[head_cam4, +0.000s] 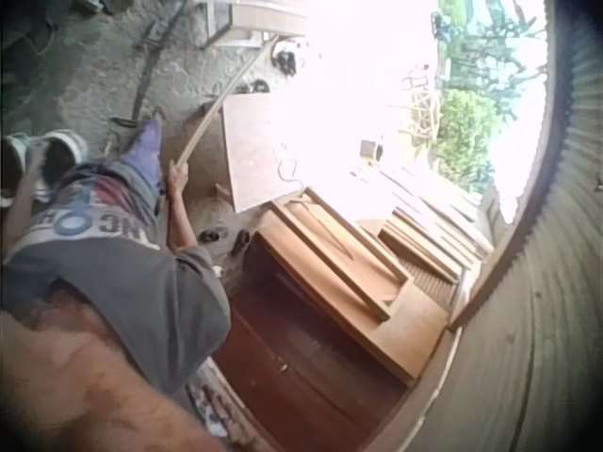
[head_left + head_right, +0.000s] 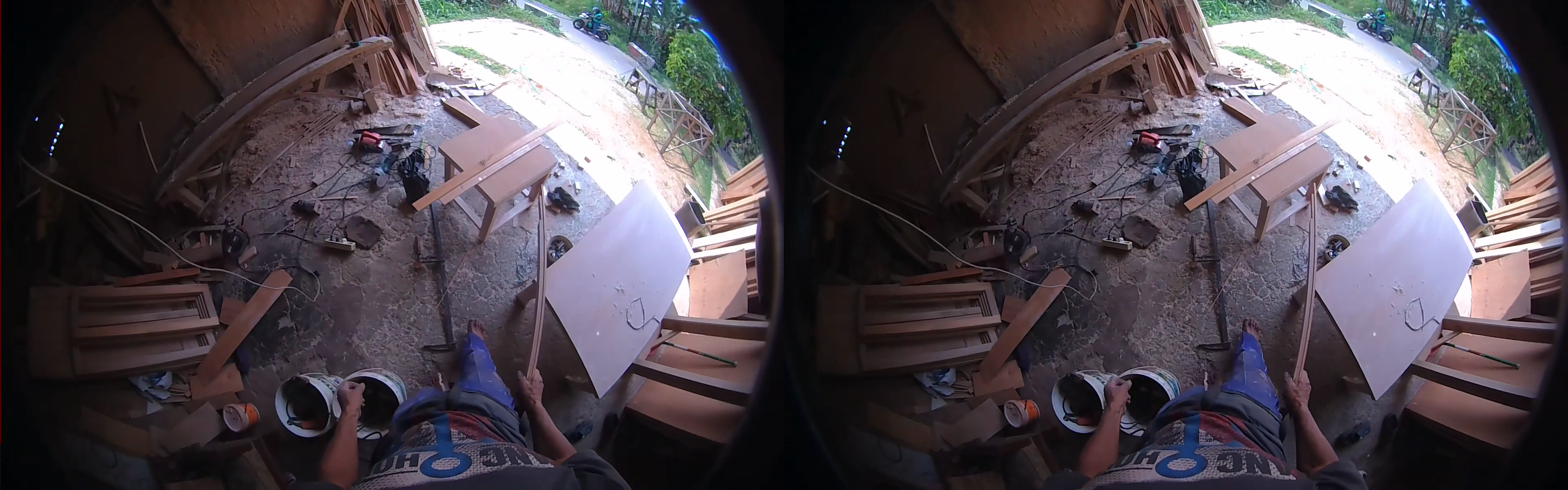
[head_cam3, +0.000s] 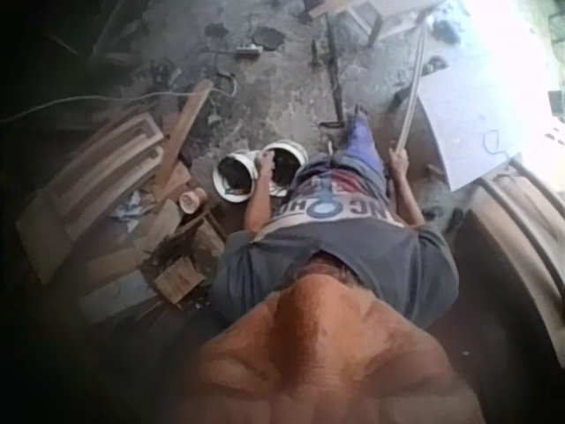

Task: The person selects wooden planks from a pile, carries them to a workbench, and fits them into the frame of a partially assembled wooden structure. The person handles the planks by hand, positioning them under the tabletop frame.

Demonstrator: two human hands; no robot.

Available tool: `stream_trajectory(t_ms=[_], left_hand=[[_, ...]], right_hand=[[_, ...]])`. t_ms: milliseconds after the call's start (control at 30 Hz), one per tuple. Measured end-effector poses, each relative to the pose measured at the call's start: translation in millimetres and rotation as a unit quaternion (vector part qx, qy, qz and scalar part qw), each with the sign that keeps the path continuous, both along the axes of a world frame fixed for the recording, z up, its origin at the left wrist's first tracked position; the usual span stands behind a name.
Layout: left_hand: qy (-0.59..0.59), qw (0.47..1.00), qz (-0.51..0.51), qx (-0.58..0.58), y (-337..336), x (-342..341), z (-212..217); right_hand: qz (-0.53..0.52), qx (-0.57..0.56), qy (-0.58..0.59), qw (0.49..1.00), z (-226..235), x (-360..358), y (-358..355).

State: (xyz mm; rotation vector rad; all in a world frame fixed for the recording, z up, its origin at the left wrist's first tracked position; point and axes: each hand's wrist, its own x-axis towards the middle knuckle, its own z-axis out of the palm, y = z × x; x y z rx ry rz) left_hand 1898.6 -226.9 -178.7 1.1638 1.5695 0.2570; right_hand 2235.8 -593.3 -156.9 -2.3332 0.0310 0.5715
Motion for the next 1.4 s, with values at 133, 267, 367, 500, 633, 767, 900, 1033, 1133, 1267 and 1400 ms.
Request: stream_trajectory(t_ms=[133, 267, 367, 500, 633, 767, 900, 1033, 1133, 1267, 1400], left_hand=[[0.040, 0.993, 0.088, -0.072, 5, 32, -12], [0.128, 0.978, 0.138, -0.094, 7, 47, -59], [0.166, 0.979, 0.105, -0.050, 23, 73, -66], [0.220, 0.973, 0.067, -0.022, 48, 105, -59], [0.220, 0.974, 0.048, -0.033, 124, 162, -51], [0.251, 0.967, -0.040, -0.004, 206, 161, -96], [0.226, 0.952, -0.185, 0.088, 333, 96, -125], [-0.006, 0.971, 0.211, -0.114, 479, 159, -47], [0.055, 0.974, 0.208, -0.065, 567, 216, 27], [0.107, 0.986, 0.126, 0.015, 666, 238, -8], [0.083, 0.996, 0.019, -0.027, 723, 289, -22]], right_hand=[[0.013, -0.047, -0.006, 0.999, -40, 77, 43], [0.036, -0.056, 0.004, 0.998, -51, 155, 96], [0.010, -0.020, 0.051, 0.998, -59, 215, 149], [-0.001, 0.014, 0.127, 0.992, -53, 279, 228], [0.144, -0.062, -0.155, 0.975, -108, 337, 268], [-0.033, -0.002, 0.068, 0.997, -60, 346, 370], [-0.055, -0.002, 0.105, 0.993, -55, 329, 480], [-0.124, -0.037, 0.069, 0.989, -50, 330, 515], [-0.139, -0.016, 0.075, 0.987, -43, 330, 560], [-0.150, -0.070, 0.016, 0.986, -96, 343, 590], [-0.189, -0.017, 0.010, 0.982, -90, 349, 633]])
